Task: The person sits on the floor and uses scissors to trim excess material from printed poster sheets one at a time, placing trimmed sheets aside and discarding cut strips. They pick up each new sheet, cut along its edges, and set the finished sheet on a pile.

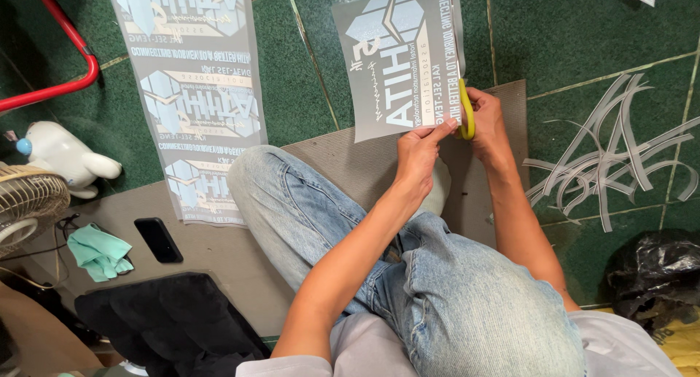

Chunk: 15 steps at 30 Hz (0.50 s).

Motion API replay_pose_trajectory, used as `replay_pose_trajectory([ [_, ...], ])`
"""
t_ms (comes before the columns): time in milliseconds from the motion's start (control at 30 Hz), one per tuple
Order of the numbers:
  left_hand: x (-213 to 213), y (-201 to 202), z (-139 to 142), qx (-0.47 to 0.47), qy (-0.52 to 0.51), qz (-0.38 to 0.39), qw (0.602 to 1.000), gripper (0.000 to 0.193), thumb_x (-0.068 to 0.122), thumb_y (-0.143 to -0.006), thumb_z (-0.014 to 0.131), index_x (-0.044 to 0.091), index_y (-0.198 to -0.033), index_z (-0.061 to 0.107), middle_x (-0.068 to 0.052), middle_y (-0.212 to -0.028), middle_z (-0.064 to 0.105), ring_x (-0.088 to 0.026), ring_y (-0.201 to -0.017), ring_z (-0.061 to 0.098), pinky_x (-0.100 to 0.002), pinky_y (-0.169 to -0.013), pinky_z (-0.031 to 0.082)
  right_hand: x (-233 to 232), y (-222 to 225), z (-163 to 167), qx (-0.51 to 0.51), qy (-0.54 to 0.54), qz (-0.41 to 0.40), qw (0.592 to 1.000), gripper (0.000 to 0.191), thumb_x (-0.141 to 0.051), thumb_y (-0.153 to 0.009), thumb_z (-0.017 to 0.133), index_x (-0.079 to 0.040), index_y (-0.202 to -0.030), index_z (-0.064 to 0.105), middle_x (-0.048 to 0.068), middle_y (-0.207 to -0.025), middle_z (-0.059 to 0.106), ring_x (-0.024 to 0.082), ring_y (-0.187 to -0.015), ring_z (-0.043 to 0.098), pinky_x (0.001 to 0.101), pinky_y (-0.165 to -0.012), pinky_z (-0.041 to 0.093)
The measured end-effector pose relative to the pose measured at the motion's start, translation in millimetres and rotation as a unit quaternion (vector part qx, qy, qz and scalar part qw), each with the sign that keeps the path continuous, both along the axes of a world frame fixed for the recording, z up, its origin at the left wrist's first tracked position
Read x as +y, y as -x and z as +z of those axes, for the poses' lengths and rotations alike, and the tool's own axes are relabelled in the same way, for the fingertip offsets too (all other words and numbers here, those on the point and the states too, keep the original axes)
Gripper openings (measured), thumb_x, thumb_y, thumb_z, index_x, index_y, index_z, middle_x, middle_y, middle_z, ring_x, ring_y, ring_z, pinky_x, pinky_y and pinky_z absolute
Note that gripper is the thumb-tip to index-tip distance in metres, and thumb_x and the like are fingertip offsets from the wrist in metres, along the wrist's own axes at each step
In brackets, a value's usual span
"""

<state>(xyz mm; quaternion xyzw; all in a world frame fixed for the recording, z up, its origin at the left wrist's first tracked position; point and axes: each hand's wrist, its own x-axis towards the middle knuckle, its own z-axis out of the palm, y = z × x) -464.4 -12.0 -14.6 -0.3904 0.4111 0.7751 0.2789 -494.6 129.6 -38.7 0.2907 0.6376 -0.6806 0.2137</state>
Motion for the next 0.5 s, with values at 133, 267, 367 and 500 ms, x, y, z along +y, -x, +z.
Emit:
replay_pose_trajectory([
  [133,-2,-2,7,0.005,-0.011,0.003,1.0,0.022,0.02,-0.086,0.082,0.004,-0.099,0.08,0.008,-0.071,0.06,-0.002,-0.059,0.034,-0.023,-0.052,0.027,2,-1,-1,-0.002,-0.009,0.002,1.0,0.027,-0.021,-0.097,0.075,0.002,-0.111,0.07,0.001,-0.087,0.069,0.004,-0.065,0.058,0.0209,-0.053,0.045],
  [267,-2,-3,13,0.002,-0.015,0.003,1.0,0.021,0.02,-0.086,0.082,0.004,-0.1,0.08,0.009,-0.071,0.059,-0.002,-0.059,0.033,-0.023,-0.052,0.025,5,1,-8,0.045,-0.002,0.012,0.999,0.028,-0.016,-0.097,0.075,0.003,-0.117,0.07,0.001,-0.098,0.073,0.004,-0.081,0.065,0.02,-0.068,0.054],
  [367,-3,-4,16,-0.002,-0.019,0.001,1.0,0.021,0.02,-0.085,0.081,0.004,-0.1,0.079,0.009,-0.072,0.061,-0.002,-0.06,0.033,-0.022,-0.053,0.026,5,3,-10,0.045,-0.01,0.017,0.999,0.028,-0.014,-0.098,0.074,0.003,-0.119,0.071,0.001,-0.1,0.073,0.005,-0.083,0.064,0.0206,-0.072,0.053],
  [500,-1,-8,18,-0.006,-0.015,-0.003,1.0,0.022,0.02,-0.086,0.082,0.003,-0.1,0.08,0.01,-0.072,0.059,-0.002,-0.061,0.034,-0.023,-0.053,0.027,5,1,-10,0.045,-0.008,0.009,0.999,0.029,-0.012,-0.096,0.074,0.004,-0.119,0.071,0.002,-0.101,0.073,0.004,-0.084,0.065,0.0202,-0.073,0.054],
])
